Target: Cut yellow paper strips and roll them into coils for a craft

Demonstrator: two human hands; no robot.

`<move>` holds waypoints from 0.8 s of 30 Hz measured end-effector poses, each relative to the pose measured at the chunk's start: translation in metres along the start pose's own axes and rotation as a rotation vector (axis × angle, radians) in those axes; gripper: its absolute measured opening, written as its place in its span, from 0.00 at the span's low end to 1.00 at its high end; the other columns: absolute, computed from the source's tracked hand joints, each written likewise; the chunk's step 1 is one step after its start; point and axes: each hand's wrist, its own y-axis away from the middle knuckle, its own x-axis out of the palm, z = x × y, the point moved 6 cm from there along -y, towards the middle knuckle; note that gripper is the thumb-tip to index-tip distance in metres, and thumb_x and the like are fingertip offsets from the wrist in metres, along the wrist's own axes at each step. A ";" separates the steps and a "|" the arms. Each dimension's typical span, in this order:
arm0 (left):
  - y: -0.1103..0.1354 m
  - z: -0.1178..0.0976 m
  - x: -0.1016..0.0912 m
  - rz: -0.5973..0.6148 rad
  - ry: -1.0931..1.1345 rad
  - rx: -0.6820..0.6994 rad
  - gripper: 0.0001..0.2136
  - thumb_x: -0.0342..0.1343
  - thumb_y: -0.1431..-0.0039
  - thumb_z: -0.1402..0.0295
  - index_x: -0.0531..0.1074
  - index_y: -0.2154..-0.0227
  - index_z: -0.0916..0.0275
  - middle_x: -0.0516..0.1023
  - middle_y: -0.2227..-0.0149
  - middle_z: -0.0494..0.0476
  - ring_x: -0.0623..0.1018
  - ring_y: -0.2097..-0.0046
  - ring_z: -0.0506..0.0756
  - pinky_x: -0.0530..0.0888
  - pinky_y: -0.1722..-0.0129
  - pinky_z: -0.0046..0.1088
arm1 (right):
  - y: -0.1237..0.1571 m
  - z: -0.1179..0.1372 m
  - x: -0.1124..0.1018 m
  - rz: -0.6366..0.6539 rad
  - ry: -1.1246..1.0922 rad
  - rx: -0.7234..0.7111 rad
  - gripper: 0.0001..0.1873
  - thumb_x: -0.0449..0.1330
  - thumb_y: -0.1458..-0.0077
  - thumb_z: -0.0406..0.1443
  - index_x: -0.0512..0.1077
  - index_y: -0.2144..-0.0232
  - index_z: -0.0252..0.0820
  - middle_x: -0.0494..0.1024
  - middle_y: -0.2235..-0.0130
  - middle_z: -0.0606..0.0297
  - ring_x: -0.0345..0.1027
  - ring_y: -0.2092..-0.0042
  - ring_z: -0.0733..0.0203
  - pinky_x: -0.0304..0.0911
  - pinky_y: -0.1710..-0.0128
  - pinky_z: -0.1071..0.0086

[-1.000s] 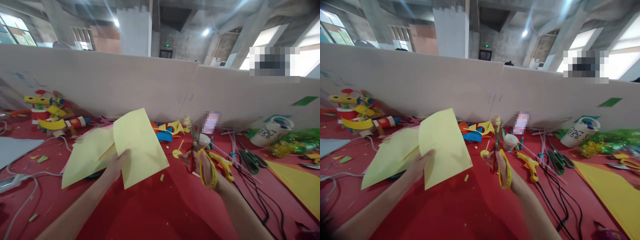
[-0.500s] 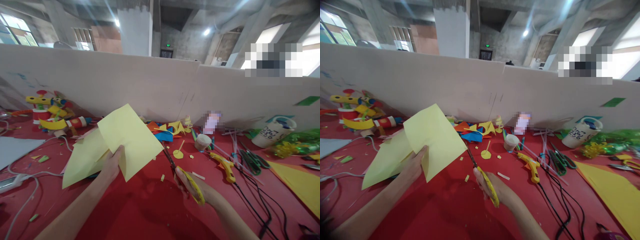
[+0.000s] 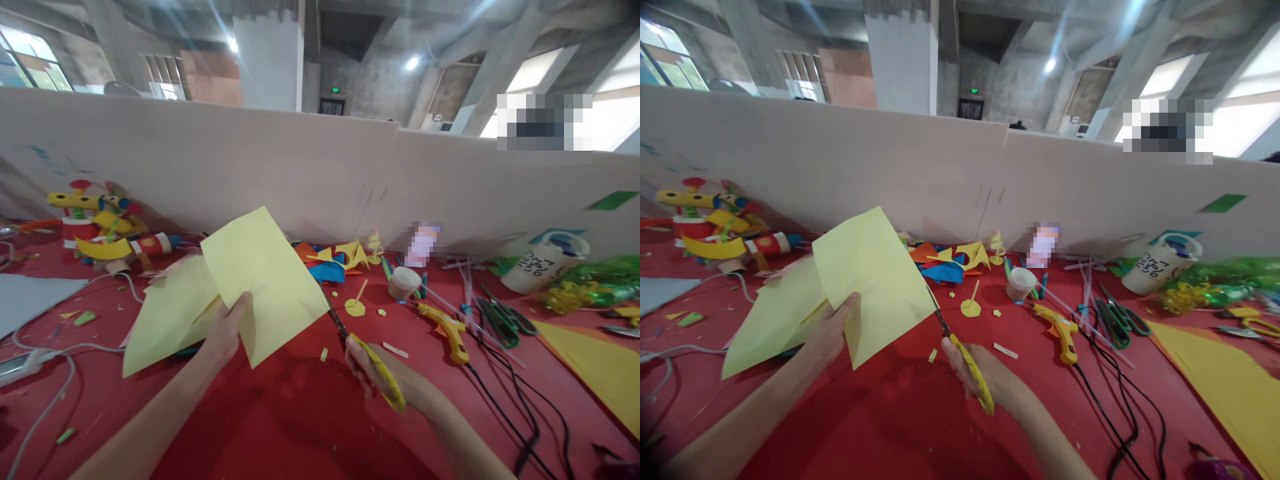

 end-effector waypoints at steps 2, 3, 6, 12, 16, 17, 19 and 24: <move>0.000 -0.001 0.000 0.005 -0.005 0.004 0.13 0.58 0.53 0.68 0.72 0.61 0.62 0.77 0.58 0.56 0.76 0.58 0.58 0.74 0.61 0.29 | -0.001 -0.001 0.000 0.003 0.013 -0.002 0.24 0.38 0.44 0.52 0.58 0.80 0.42 0.59 0.82 0.72 0.56 0.81 0.67 0.56 0.76 0.71; 0.000 0.000 0.000 0.008 -0.006 0.001 0.13 0.58 0.52 0.68 0.72 0.62 0.62 0.77 0.58 0.56 0.76 0.58 0.58 0.74 0.61 0.29 | -0.001 -0.001 0.000 0.005 0.015 -0.005 0.24 0.38 0.44 0.52 0.57 0.80 0.42 0.59 0.82 0.72 0.56 0.81 0.67 0.56 0.76 0.71; 0.000 0.001 -0.001 0.004 -0.011 -0.010 0.12 0.58 0.52 0.69 0.73 0.62 0.61 0.77 0.58 0.55 0.76 0.57 0.58 0.75 0.62 0.28 | -0.001 -0.001 0.001 0.011 0.009 -0.008 0.25 0.38 0.44 0.52 0.57 0.80 0.42 0.59 0.82 0.72 0.56 0.81 0.67 0.56 0.77 0.71; -0.002 0.004 -0.003 -0.008 -0.016 -0.008 0.13 0.58 0.53 0.68 0.72 0.62 0.63 0.77 0.58 0.57 0.76 0.57 0.58 0.75 0.63 0.27 | -0.001 0.001 0.000 0.012 -0.013 -0.004 0.26 0.38 0.44 0.53 0.57 0.80 0.42 0.59 0.82 0.72 0.56 0.81 0.67 0.55 0.78 0.71; -0.002 0.003 -0.002 0.006 0.000 -0.004 0.13 0.59 0.54 0.69 0.73 0.63 0.62 0.78 0.58 0.56 0.76 0.58 0.58 0.75 0.63 0.28 | -0.003 -0.003 0.001 0.011 -0.009 0.014 0.27 0.38 0.46 0.55 0.57 0.81 0.42 0.58 0.82 0.71 0.56 0.81 0.67 0.55 0.78 0.71; -0.002 0.003 -0.001 0.009 0.006 -0.004 0.12 0.59 0.53 0.69 0.73 0.63 0.62 0.78 0.59 0.56 0.77 0.59 0.58 0.75 0.63 0.28 | -0.004 -0.004 0.002 0.009 -0.013 0.012 0.27 0.38 0.46 0.55 0.57 0.81 0.42 0.58 0.82 0.71 0.56 0.81 0.67 0.55 0.78 0.71; -0.002 0.003 -0.001 0.013 0.015 -0.006 0.12 0.59 0.53 0.69 0.73 0.63 0.61 0.78 0.59 0.56 0.77 0.60 0.57 0.75 0.64 0.27 | -0.006 -0.008 0.002 0.004 -0.028 0.020 0.26 0.38 0.46 0.55 0.56 0.80 0.42 0.58 0.81 0.71 0.56 0.82 0.68 0.55 0.79 0.71; -0.003 0.003 -0.004 -0.010 -0.013 0.003 0.12 0.59 0.53 0.68 0.73 0.63 0.61 0.79 0.61 0.55 0.77 0.61 0.57 0.75 0.67 0.26 | -0.008 -0.015 0.002 -0.025 -0.047 0.046 0.24 0.41 0.46 0.53 0.55 0.80 0.42 0.58 0.81 0.72 0.56 0.82 0.68 0.54 0.80 0.71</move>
